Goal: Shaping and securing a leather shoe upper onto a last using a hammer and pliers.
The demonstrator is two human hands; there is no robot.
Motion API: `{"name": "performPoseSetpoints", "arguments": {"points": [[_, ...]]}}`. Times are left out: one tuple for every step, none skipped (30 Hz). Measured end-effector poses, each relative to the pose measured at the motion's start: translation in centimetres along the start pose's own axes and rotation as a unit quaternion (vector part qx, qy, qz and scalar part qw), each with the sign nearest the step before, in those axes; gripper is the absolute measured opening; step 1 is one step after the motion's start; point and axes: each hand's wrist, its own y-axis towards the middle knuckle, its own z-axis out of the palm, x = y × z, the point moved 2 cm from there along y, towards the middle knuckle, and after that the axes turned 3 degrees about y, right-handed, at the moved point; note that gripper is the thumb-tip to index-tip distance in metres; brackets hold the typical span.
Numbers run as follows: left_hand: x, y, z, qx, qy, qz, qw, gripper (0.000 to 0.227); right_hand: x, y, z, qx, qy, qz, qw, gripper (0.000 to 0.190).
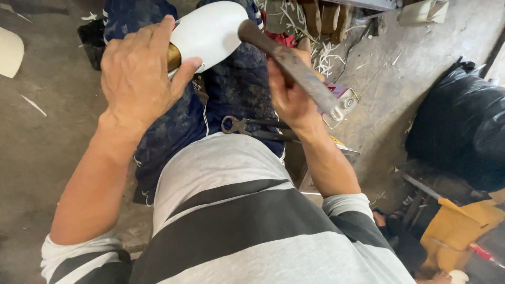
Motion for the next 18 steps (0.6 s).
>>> {"name": "performPoseSetpoints", "arguments": {"points": [[-0.1, 0.1, -0.1, 0.0, 0.001, -0.001, 1.0, 0.06, 0.1, 0.8, 0.4, 0.0, 0.001, -0.001, 1.0, 0.015], [-0.2, 0.2, -0.2, 0.01, 0.008, -0.009, 1.0, 0.061, 0.3, 1.5, 1.0, 0.049, -0.082, 0.008, 0.995, 0.014], [-0.3, 0.2, -0.2, 0.018, 0.014, -0.02, 1.0, 0.062, 0.3, 2.3, 1.5, 0.099, -0.165, 0.013, 0.981, 0.014], [-0.3, 0.2, -0.1, 0.017, 0.016, -0.023, 0.999, 0.062, 0.6, 2.6, 1.3, 0.1, -0.164, 0.009, 0.981, 0.014], [-0.4, 0.1, -0.1, 0.011, 0.011, -0.026, 1.0, 0.061, 1.1, 2.9, 0.8, 0.06, -0.147, -0.026, 0.987, 0.011], [-0.4, 0.1, 0.0, 0.005, 0.006, -0.029, 1.0, 0.06, 1.5, 3.2, 0.4, 0.019, -0.128, -0.061, 0.99, 0.011], [-0.5, 0.0, -0.1, 0.005, 0.005, -0.032, 0.999, 0.06, 0.6, 2.6, 0.9, 0.022, -0.127, -0.063, 0.99, 0.011], [-0.6, -0.1, -0.3, 0.005, 0.008, -0.039, 0.999, 0.06, -0.4, 2.1, 1.3, 0.023, -0.126, -0.053, 0.99, 0.015], [-0.6, 0.2, -0.4, 0.003, 0.009, -0.04, 0.999, 0.06, -1.4, 1.6, 1.6, 0.019, -0.129, -0.042, 0.991, 0.021], [-0.5, 0.5, -0.8, 0.0, 0.008, -0.038, 0.999, 0.06, -1.8, 1.7, 1.3, 0.017, -0.131, -0.042, 0.99, 0.021], [-0.6, 0.8, -1.4, -0.056, -0.032, -0.014, 0.998, 0.055, -2.5, 2.0, 0.8, 0.043, -0.085, 0.004, 0.995, 0.019], [-0.7, 1.1, -2.0, -0.112, -0.072, 0.012, 0.991, 0.051, -3.1, 2.2, 0.4, 0.069, -0.037, 0.05, 0.996, 0.018], [-1.4, 0.4, -2.6, -0.123, -0.071, 0.014, 0.99, 0.051, -4.0, 3.5, -0.4, 0.064, -0.043, 0.042, 0.996, 0.018], [-2.1, -0.2, -3.4, -0.196, -0.119, 0.032, 0.973, 0.044, -4.7, 4.9, -1.5, 0.021, -0.069, -0.007, 0.997, 0.013], [-3.0, -0.9, -4.0, -0.262, -0.176, 0.055, 0.947, 0.037, -5.4, 5.7, -3.1, -0.022, -0.101, -0.047, 0.994, 0.008], [-4.4, -2.1, -3.0, -0.269, -0.184, 0.063, 0.943, 0.037, -6.8, 6.5, -4.6, -0.028, -0.113, -0.047, 0.992, 0.008], [-5.4, -3.2, -1.3, -0.134, -0.352, -0.04, 0.925, 0.026, -8.6, 7.5, -5.9, -0.027, -0.213, 0.043, 0.976, 0.015], [-6.6, -4.5, 0.5, 0.013, -0.5, -0.134, 0.855, 0.016, -10.2, 8.5, -7.4, -0.028, -0.308, 0.134, 0.942, 0.024]]}}
